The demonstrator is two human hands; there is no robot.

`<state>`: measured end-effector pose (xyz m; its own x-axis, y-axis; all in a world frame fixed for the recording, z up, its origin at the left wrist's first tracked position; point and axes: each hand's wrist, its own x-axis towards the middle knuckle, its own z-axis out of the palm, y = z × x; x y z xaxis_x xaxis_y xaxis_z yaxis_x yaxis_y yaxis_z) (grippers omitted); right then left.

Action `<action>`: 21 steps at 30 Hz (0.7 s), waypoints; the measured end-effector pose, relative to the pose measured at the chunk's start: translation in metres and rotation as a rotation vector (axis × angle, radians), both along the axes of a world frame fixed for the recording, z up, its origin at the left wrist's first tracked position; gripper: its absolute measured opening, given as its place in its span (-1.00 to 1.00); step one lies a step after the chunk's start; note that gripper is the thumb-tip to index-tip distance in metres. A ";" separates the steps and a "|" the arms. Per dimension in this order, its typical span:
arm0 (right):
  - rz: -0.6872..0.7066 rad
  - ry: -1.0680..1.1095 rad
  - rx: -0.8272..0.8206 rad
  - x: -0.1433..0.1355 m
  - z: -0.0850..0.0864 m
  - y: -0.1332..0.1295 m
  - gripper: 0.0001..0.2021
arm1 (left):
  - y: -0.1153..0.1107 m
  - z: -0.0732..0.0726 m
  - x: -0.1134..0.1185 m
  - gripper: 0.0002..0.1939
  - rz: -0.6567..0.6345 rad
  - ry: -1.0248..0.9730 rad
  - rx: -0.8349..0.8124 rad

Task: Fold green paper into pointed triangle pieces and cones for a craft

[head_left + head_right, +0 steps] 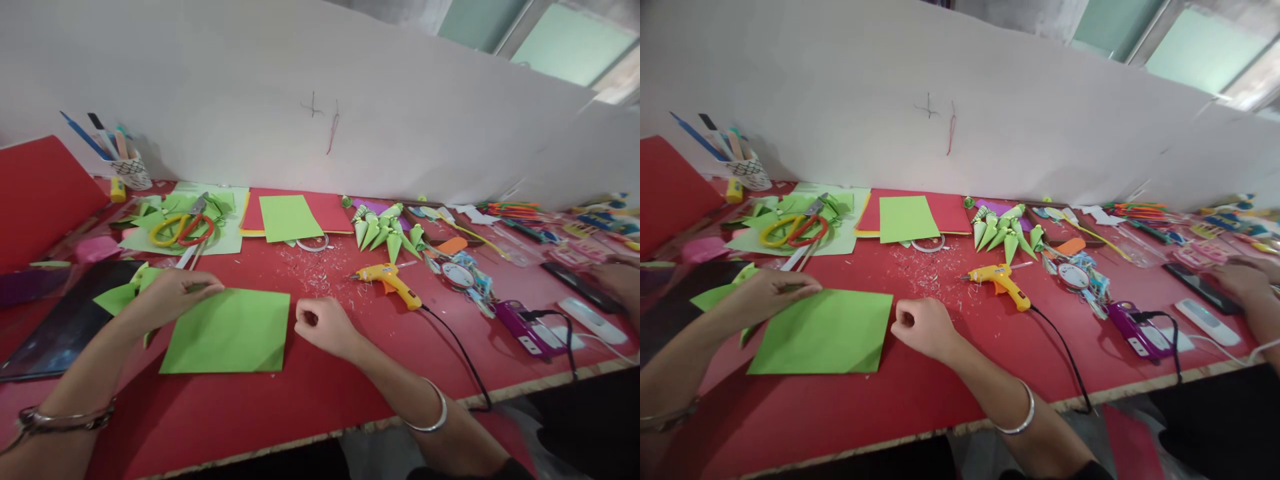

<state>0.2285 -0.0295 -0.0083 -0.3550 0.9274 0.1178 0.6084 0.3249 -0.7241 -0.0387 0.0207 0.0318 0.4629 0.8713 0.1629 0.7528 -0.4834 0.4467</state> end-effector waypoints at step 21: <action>0.144 0.073 -0.078 -0.007 0.003 -0.003 -0.80 | -0.027 -0.022 0.067 -0.84 -0.338 0.093 0.120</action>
